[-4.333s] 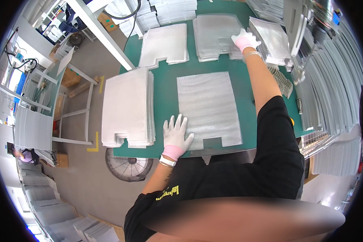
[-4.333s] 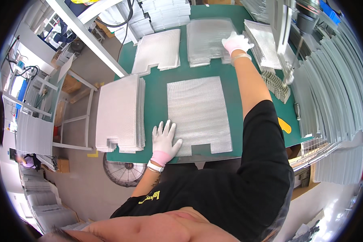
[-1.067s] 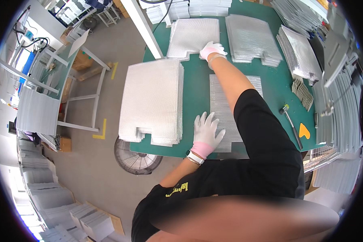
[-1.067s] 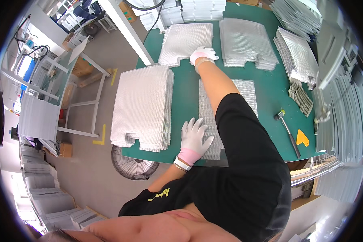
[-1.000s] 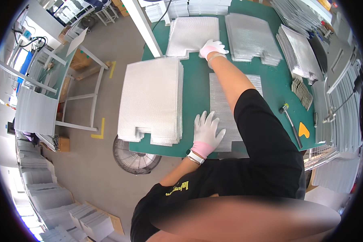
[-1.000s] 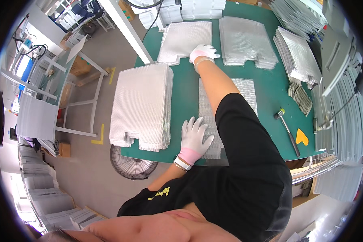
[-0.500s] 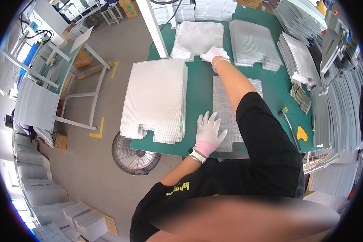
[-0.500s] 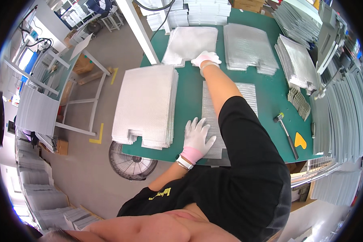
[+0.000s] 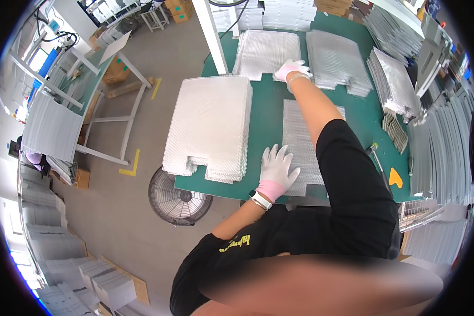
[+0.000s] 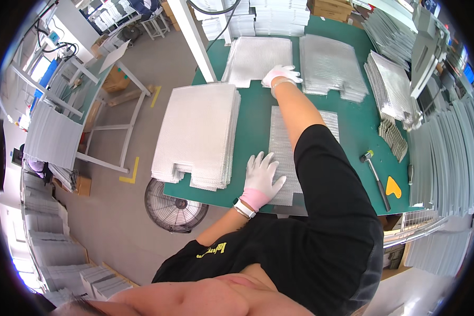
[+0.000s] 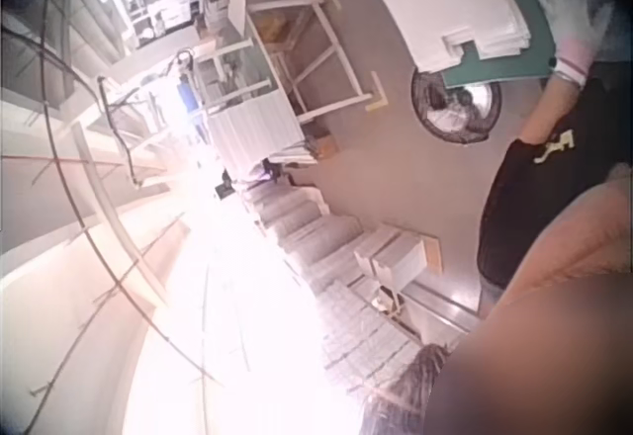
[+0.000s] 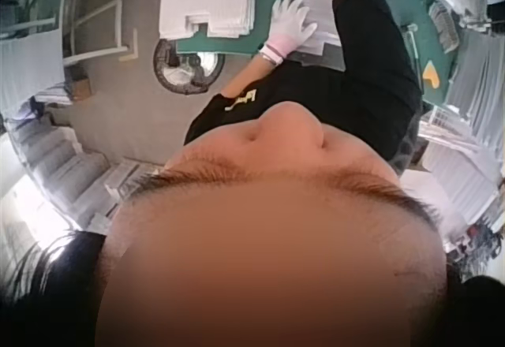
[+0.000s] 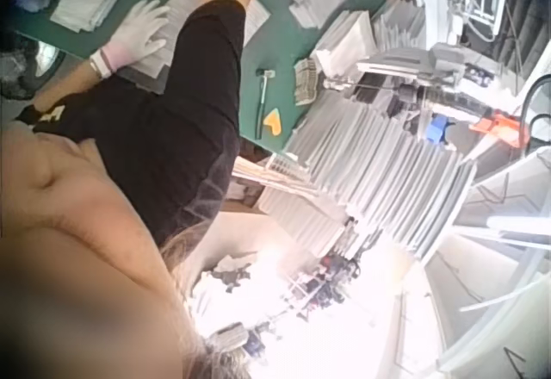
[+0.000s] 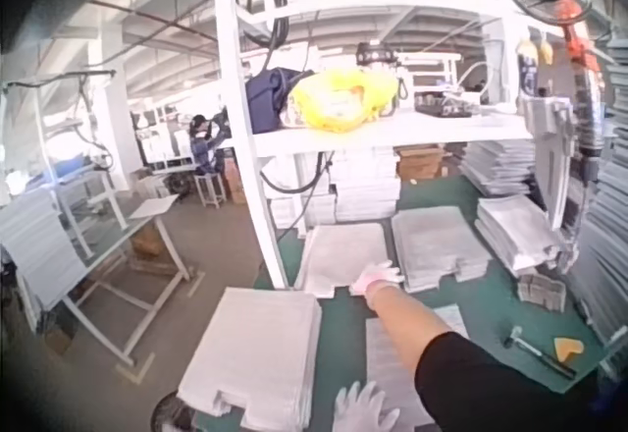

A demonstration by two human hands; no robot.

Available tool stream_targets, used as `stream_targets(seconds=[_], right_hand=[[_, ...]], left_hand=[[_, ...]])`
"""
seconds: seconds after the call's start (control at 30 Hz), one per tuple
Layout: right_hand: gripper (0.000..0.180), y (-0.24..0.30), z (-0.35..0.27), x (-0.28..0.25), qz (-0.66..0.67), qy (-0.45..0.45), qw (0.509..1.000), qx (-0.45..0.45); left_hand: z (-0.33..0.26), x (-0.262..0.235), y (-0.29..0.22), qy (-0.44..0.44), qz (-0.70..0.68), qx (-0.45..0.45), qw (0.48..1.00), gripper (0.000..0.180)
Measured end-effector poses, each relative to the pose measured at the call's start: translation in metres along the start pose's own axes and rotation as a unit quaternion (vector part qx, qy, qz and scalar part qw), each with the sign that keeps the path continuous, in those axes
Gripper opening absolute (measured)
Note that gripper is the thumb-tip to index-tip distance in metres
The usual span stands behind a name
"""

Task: Assembling metal mesh filters by fitting frames and using tools.

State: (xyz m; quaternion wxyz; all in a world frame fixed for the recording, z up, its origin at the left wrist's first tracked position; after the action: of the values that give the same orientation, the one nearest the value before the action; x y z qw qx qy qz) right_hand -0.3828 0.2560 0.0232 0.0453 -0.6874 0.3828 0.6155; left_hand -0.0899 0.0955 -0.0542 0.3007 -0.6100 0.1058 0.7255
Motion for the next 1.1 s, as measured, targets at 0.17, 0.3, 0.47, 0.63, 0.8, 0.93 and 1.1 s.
stream_targets(seconds=[0.17,0.3,0.47,0.63,0.8,0.93,1.1], right_hand=[[0.070,-0.020,0.033,0.004,0.053,0.009,0.999,-0.006],[0.054,-0.008,-0.005,-0.014,0.062,-0.094,0.988,-0.107],[0.058,-0.031,0.016,-0.003,0.116,-0.113,0.984,-0.069],[0.065,-0.021,-0.010,-0.021,0.070,-0.195,0.968,-0.139],[0.066,-0.030,0.000,-0.025,0.112,-0.274,0.945,-0.136],[0.072,-0.034,0.001,-0.027,0.181,-0.157,0.968,-0.069],[0.075,-0.043,0.002,-0.023,0.325,-0.324,0.873,-0.167]], left_hand=[[0.002,0.001,-0.004,0.000,-0.003,0.012,1.000,0.050],[0.000,0.002,-0.001,-0.008,-0.004,0.007,1.000,0.049],[0.003,0.004,-0.005,-0.032,-0.010,0.022,0.999,0.048],[0.001,0.005,0.000,-0.031,-0.013,0.009,0.999,0.047],[0.001,0.005,-0.003,-0.032,-0.015,0.015,0.999,0.047],[0.000,0.008,0.001,-0.036,-0.015,0.013,0.999,0.047],[0.001,0.008,-0.001,-0.042,-0.017,0.011,0.999,0.047]])
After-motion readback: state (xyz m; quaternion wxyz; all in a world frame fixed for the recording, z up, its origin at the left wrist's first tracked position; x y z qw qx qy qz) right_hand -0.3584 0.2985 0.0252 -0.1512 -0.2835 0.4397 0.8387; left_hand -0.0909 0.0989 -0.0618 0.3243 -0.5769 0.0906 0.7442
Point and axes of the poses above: each hand's wrist, its own z-axis towards the middle knuckle, its own x-axis out of the palm, y = z × x, the point moved 1 cm from there along z, towards the middle knuckle, and after that the axes turned 14 degrees about z, right-handed, at the moved point
